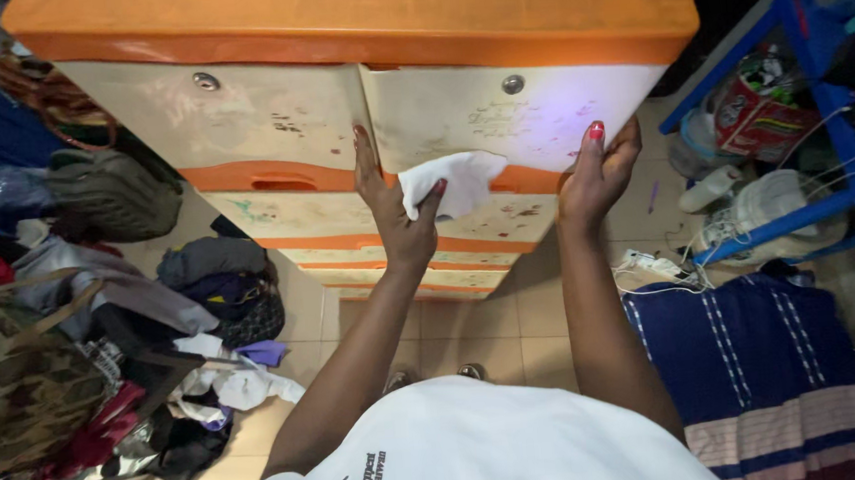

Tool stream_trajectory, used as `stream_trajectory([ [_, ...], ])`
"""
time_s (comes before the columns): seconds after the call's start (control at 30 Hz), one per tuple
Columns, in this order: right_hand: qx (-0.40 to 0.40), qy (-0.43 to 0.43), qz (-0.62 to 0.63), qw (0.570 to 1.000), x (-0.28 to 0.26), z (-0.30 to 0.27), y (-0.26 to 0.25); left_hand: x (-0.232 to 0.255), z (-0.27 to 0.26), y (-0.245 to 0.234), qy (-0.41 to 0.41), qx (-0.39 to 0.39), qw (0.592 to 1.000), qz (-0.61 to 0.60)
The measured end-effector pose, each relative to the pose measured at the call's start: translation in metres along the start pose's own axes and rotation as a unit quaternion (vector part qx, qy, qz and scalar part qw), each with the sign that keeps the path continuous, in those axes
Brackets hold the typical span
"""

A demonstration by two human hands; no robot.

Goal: The person sorts through a basket of clothes, selecting individual items including a white garment, a red shirt, a black garment, and a yellow shirt, and folds several of them by hand on a bed.

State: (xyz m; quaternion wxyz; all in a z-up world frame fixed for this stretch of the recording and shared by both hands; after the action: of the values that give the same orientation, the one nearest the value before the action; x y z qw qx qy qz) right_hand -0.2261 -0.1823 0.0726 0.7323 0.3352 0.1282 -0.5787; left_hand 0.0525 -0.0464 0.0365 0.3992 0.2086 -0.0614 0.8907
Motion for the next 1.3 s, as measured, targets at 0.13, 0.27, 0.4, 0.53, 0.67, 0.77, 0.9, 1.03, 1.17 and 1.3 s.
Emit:
stream_trajectory([
  [0.13,0.063,0.002,-0.035,0.997,0.012,-0.004,-0.010,-0.006,0.000,-0.001,0.016,0.002,0.999,-0.046],
  [0.27,0.081,-0.003,-0.015,0.997,0.026,0.009,-0.044,0.000,0.003,-0.003,0.031,-0.041,0.996,-0.069],
  [0.4,0.178,-0.029,-0.273,0.945,0.033,0.014,-0.073,-0.008,0.005,-0.030,-0.022,-0.008,0.972,-0.235],
  [0.53,0.194,-0.027,-0.200,0.960,0.067,0.030,-0.097,-0.029,0.002,-0.063,-0.082,-0.053,0.944,-0.315],
  [0.67,0.236,-0.002,-0.268,0.934,0.093,0.039,-0.120,-0.039,0.009,-0.066,-0.076,-0.088,0.950,-0.288],
  [0.77,0.156,-0.050,-0.161,0.973,0.070,0.021,-0.103,-0.039,0.009,-0.066,-0.075,-0.094,0.954,-0.276],
  [0.9,0.125,-0.064,-0.215,0.967,0.014,-0.021,-0.089,-0.039,0.005,-0.069,-0.140,-0.076,0.910,-0.383],
  [1.03,0.108,-0.051,-0.218,0.969,-0.013,-0.065,-0.112,-0.034,-0.009,-0.092,-0.138,-0.156,0.940,-0.269],
  [1.17,0.068,0.050,-0.047,0.995,-0.010,-0.113,-0.156,-0.009,-0.028,-0.122,-0.081,-0.245,0.931,-0.257],
  [1.3,0.096,0.075,-0.134,0.983,-0.002,-0.150,-0.193,-0.007,-0.034,-0.149,-0.183,-0.287,0.901,-0.270],
])
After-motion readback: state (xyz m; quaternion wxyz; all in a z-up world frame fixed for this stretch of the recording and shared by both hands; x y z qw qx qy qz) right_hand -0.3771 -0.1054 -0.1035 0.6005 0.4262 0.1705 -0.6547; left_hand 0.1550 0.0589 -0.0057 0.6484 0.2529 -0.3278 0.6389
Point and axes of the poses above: each hand's wrist, its own z-axis towards the middle knuckle, its own y-axis out of the palm, x = y × z, the point moved 6 cm from there along z, towards the middle knuckle, and after that the axes turned 11 degrees about y, right-handed, at the moved point
